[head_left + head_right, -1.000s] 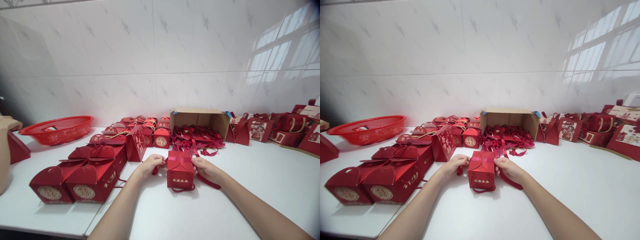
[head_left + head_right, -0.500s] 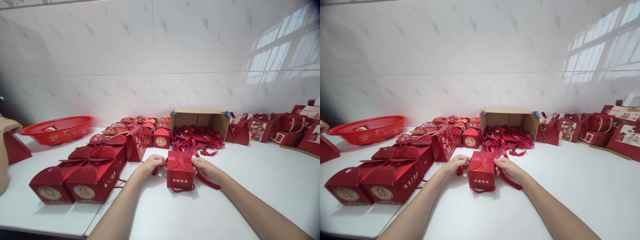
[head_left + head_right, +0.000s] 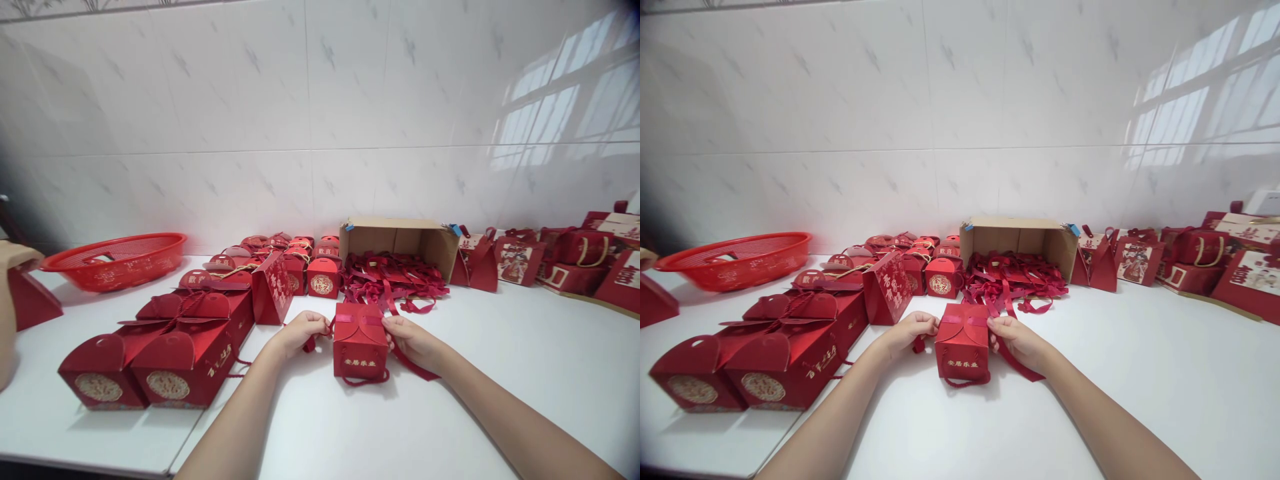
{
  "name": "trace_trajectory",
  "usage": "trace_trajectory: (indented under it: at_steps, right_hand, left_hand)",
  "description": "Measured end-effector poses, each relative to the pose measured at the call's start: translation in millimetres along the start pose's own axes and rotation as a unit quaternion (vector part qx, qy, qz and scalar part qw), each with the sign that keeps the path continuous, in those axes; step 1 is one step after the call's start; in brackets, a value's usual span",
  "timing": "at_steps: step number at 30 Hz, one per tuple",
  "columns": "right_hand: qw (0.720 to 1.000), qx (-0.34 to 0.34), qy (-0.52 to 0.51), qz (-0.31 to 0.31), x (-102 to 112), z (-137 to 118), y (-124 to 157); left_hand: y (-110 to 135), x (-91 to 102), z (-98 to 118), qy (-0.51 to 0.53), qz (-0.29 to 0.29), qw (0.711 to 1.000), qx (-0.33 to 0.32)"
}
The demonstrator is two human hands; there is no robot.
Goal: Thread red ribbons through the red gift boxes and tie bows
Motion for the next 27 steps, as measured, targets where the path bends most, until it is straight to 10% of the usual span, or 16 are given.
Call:
trace_trajectory:
  at_steps: [27]
  right_hand:
    - [1.000, 0.011, 0.017, -0.007, 2.6, 1.5, -0.9]
  left_hand:
    - [-1.9, 4.6, -11.7, -0.055, -0.001, 0.997, 0.046]
Point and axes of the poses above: each hand's wrist, its own y-axis away from the middle knuckle, its own x-axis out of the back of the hand, z = x × y, the point moved 7 cm from there along -y, towards the middle knuckle, and after that the axes turned 2 degrees about x, right-handed, at the moved point
